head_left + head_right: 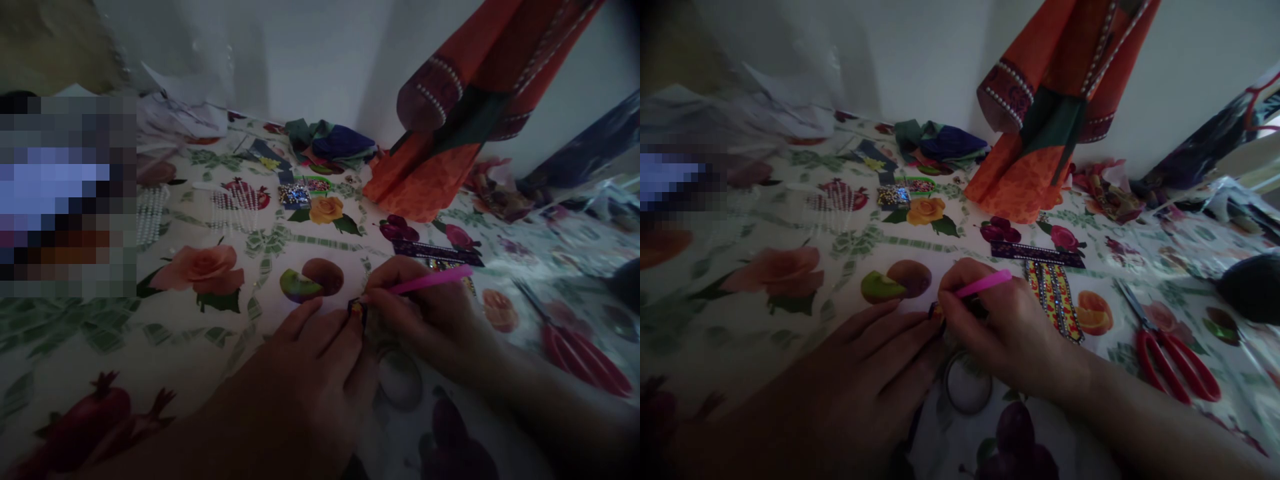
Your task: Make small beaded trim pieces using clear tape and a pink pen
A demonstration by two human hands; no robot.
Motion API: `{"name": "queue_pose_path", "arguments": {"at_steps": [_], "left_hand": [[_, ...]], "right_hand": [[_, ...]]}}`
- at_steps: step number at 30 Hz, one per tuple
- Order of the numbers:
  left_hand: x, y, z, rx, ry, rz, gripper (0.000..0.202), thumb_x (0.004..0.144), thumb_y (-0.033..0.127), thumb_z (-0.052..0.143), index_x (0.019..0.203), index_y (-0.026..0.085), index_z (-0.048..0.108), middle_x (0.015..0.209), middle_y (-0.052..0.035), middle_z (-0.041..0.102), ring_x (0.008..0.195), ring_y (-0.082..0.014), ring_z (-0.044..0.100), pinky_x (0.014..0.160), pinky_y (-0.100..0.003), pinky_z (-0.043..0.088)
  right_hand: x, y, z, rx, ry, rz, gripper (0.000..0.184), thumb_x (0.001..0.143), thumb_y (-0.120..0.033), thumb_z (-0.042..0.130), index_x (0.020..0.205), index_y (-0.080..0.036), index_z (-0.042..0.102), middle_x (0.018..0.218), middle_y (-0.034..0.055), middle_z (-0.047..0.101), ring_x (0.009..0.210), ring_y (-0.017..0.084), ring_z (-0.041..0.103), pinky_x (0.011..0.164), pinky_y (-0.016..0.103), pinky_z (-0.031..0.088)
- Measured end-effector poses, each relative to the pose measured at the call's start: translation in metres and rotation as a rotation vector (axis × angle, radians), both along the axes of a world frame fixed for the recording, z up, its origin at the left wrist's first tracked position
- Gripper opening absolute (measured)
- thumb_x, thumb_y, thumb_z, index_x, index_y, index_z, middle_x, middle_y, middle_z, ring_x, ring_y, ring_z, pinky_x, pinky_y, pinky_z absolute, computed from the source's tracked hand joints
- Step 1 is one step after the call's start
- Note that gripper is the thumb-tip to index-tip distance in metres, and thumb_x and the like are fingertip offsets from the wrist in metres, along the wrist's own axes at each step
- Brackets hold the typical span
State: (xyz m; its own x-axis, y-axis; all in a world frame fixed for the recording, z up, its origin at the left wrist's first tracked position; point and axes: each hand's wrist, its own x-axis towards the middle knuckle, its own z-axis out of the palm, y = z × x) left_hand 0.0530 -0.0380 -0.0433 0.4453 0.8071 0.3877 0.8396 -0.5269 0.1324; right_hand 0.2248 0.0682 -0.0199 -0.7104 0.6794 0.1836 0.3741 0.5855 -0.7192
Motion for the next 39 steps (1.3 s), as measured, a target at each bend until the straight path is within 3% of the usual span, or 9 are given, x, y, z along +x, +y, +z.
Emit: {"name": "queue_pose_path", "arguments": {"at_steps": [6, 9, 15, 24, 30, 39], "left_hand": [[-0.004, 0.007, -0.003, 0.051, 0.016, -0.083, 0.038, 0.1, 0.016, 0.034, 0.12, 0.013, 0.066, 0.119, -0.0101, 0.069, 0.109, -0.0256, 0.062, 0.098, -0.044, 0.049], [-0.003, 0.004, -0.001, -0.005, 0.039, -0.001, 0.038, 0.1, 0.012, 0.034, 0.124, 0.013, 0.064, 0.127, -0.0109, 0.065, 0.117, -0.0264, 0.059, 0.106, -0.047, 0.043], [-0.004, -0.002, 0.003, -0.047, 0.029, -0.03, 0.04, 0.102, 0.014, 0.031, 0.124, 0.014, 0.064, 0.128, -0.0123, 0.065, 0.12, -0.0258, 0.058, 0.107, -0.047, 0.043], [-0.005, 0.006, 0.003, -0.037, 0.037, -0.068, 0.038, 0.101, 0.015, 0.034, 0.125, 0.014, 0.064, 0.125, -0.0116, 0.067, 0.119, -0.0265, 0.059, 0.106, -0.047, 0.045], [-0.009, 0.006, 0.002, -0.034, 0.071, -0.083, 0.04, 0.101, 0.017, 0.033, 0.129, 0.013, 0.061, 0.127, -0.0106, 0.067, 0.119, -0.0275, 0.059, 0.105, -0.048, 0.045], [-0.003, -0.001, 0.005, -0.027, 0.058, -0.039, 0.04, 0.101, 0.014, 0.031, 0.119, 0.013, 0.066, 0.121, -0.0107, 0.069, 0.114, -0.026, 0.062, 0.102, -0.047, 0.047]], "right_hand": [[0.003, -0.003, 0.002, 0.035, 0.045, -0.083, 0.007, 0.096, -0.019, 0.057, 0.093, -0.024, 0.059, 0.085, -0.001, 0.059, 0.073, 0.012, 0.057, 0.06, 0.025, 0.045], [0.007, -0.009, 0.007, 0.07, 0.074, -0.137, 0.007, 0.096, -0.021, 0.057, 0.092, -0.026, 0.059, 0.084, 0.0003, 0.062, 0.075, 0.015, 0.06, 0.06, 0.028, 0.047], [0.012, -0.014, 0.017, 0.186, 0.124, -0.148, 0.011, 0.092, -0.018, 0.059, 0.087, -0.027, 0.058, 0.085, 0.0017, 0.065, 0.079, 0.02, 0.063, 0.061, 0.032, 0.049], [0.001, 0.001, -0.003, 0.013, 0.063, -0.029, 0.007, 0.095, -0.018, 0.056, 0.09, -0.022, 0.058, 0.076, -0.0033, 0.058, 0.062, 0.01, 0.053, 0.054, 0.024, 0.042], [0.002, 0.001, -0.003, 0.004, 0.013, -0.04, 0.006, 0.095, -0.021, 0.057, 0.09, -0.022, 0.059, 0.073, -0.0035, 0.056, 0.058, 0.01, 0.05, 0.05, 0.024, 0.038], [0.001, 0.001, -0.003, 0.017, -0.008, -0.023, 0.008, 0.096, -0.02, 0.056, 0.088, -0.022, 0.058, 0.077, -0.0021, 0.059, 0.062, 0.011, 0.053, 0.053, 0.026, 0.041]]}}
